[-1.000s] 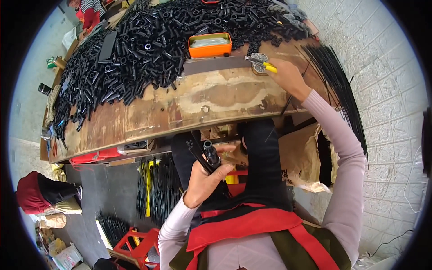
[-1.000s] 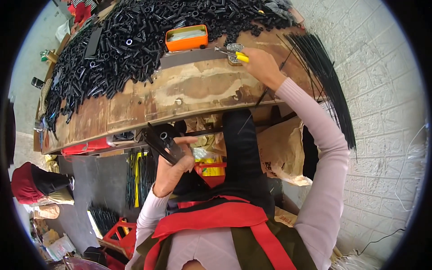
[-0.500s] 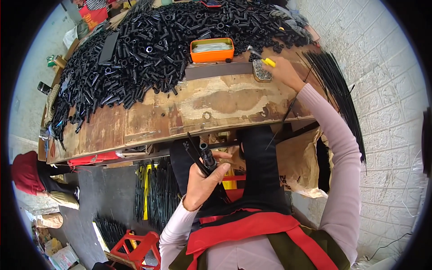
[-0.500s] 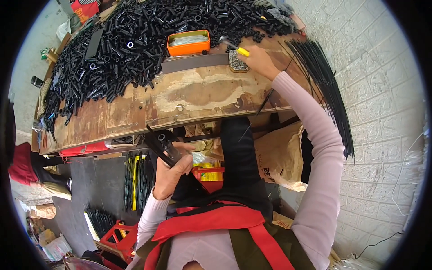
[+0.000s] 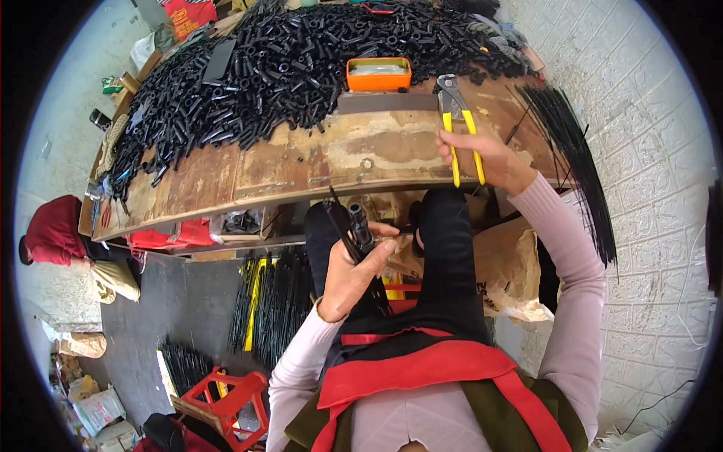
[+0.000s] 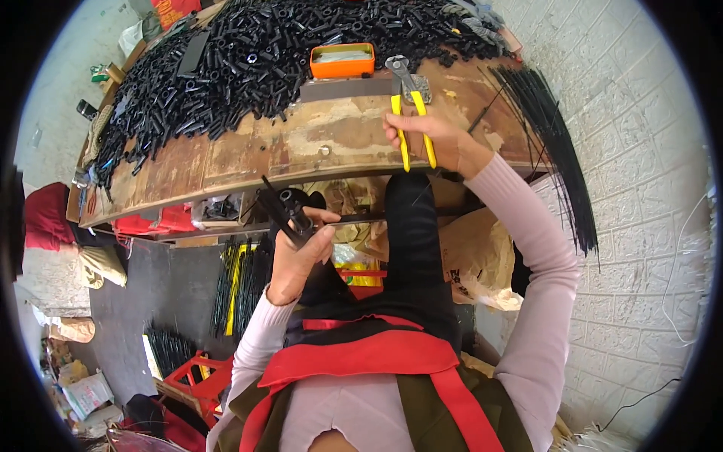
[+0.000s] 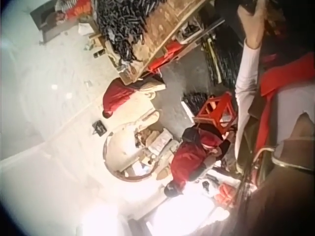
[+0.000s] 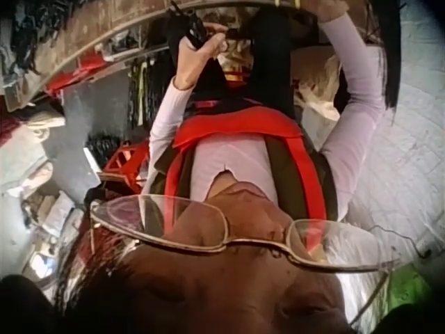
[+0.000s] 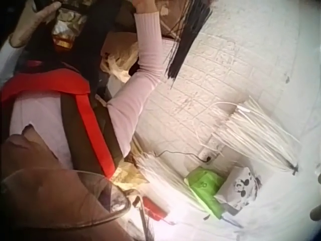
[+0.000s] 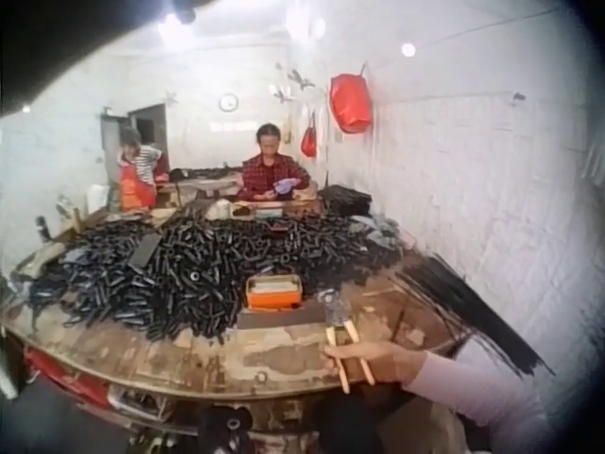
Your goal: The recorder is assembling and trimming black plastic industrial components at a factory workbench using pliers.
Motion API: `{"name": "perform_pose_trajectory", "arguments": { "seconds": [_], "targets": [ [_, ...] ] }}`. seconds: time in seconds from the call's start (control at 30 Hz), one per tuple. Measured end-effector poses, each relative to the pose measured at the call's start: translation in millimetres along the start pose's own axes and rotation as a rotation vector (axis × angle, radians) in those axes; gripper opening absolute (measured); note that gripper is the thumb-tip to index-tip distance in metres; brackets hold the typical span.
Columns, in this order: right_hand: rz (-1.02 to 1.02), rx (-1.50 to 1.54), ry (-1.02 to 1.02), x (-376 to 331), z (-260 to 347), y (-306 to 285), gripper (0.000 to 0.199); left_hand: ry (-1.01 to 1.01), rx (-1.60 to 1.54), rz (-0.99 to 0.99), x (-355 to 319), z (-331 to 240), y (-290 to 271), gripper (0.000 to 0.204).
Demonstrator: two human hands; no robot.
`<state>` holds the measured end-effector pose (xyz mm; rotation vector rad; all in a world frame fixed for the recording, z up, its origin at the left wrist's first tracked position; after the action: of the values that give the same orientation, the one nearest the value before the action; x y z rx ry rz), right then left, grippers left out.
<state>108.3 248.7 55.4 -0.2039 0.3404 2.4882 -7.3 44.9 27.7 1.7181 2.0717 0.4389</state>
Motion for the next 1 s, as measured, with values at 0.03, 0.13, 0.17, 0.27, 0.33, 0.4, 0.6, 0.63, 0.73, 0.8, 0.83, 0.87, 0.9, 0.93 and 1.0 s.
{"name": "perform_pose_trajectory", "arguments": {
  "seconds": [0.03,0.13,0.17,0.27,0.33,0.4,0.6,0.63,0.73,0.8,0.83,0.87,0.9,0.93,1.0],
  "targets": [
    [0.047,0.065,0.014,-10.8,-4.2,20.0,0.019,0.008,-0.002,0.001,-1.9,-2.0,0.5,0.018],
    [0.085,-0.014,-0.059,-34.8,-8.7,58.3,0.018,0.017,0.02,0.006,-7.6,-1.7,-0.7,0.022],
    [0.123,-0.085,-0.113,-42.8,-6.8,73.4,0.017,0.045,0.013,0.025,-9.6,-3.8,0.9,0.024],
    [0.004,-0.26,-0.1,-68.9,-4.9,102.6,0.014,0.133,0.001,0.14,-13.6,-9.6,12.1,0.051],
    [-0.047,-0.299,-0.134,-79.4,-9.7,113.4,0.013,0.136,-0.019,0.146,-14.8,-8.4,11.1,0.062],
    [-0.11,-0.314,-0.202,-88.1,-14.8,123.7,0.013,0.162,-0.053,0.239,-20.5,-8.2,14.7,0.066],
    [-0.151,-0.177,-0.305,-99.7,-35.0,134.0,0.011,0.2,0.012,0.246,-29.0,-14.7,21.6,0.082],
    [-0.149,-0.167,-0.303,-99.5,-39.4,132.6,0.011,0.201,-0.003,0.266,-30.1,-14.3,25.3,0.083],
    [-0.121,-0.067,-0.305,-93.9,-49.7,132.6,0.016,0.208,0.015,0.291,-30.4,-15.0,33.4,0.083],
    [-0.101,0.015,-0.268,-96.4,-53.4,139.7,0.015,0.213,-0.008,0.332,-30.8,-14.4,40.3,0.082],
    [-0.082,0.089,-0.237,-96.6,-52.3,145.5,0.015,0.208,-0.006,0.332,-30.1,-14.3,40.3,0.082],
    [-0.073,0.117,-0.27,-97.5,-43.8,149.9,0.015,0.19,0.016,0.314,-28.4,-12.7,38.6,0.087],
    [-0.075,0.12,-0.269,-97.8,-44.6,149.2,0.015,0.173,0.038,0.296,-27.3,-11.0,37.1,0.092],
    [-0.071,0.087,-0.268,-97.7,-45.1,148.8,0.015,0.17,0.038,0.297,-27.0,-10.6,37.9,0.092],
    [-0.066,0.056,-0.265,-97.5,-46.1,149.0,0.015,0.192,0.044,0.272,-26.3,-12.3,37.1,0.093]
  ]
}}
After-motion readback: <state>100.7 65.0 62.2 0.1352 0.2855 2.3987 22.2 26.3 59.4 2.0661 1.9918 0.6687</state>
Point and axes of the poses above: each hand's wrist, its own x-axis towards the middle knuckle, its own y-axis out of the palm, z = x × y, the point moved 10 cm from there along x, towards the middle knuckle, and after that the axes turned 10 degrees about -x, right-handed, at the moved point
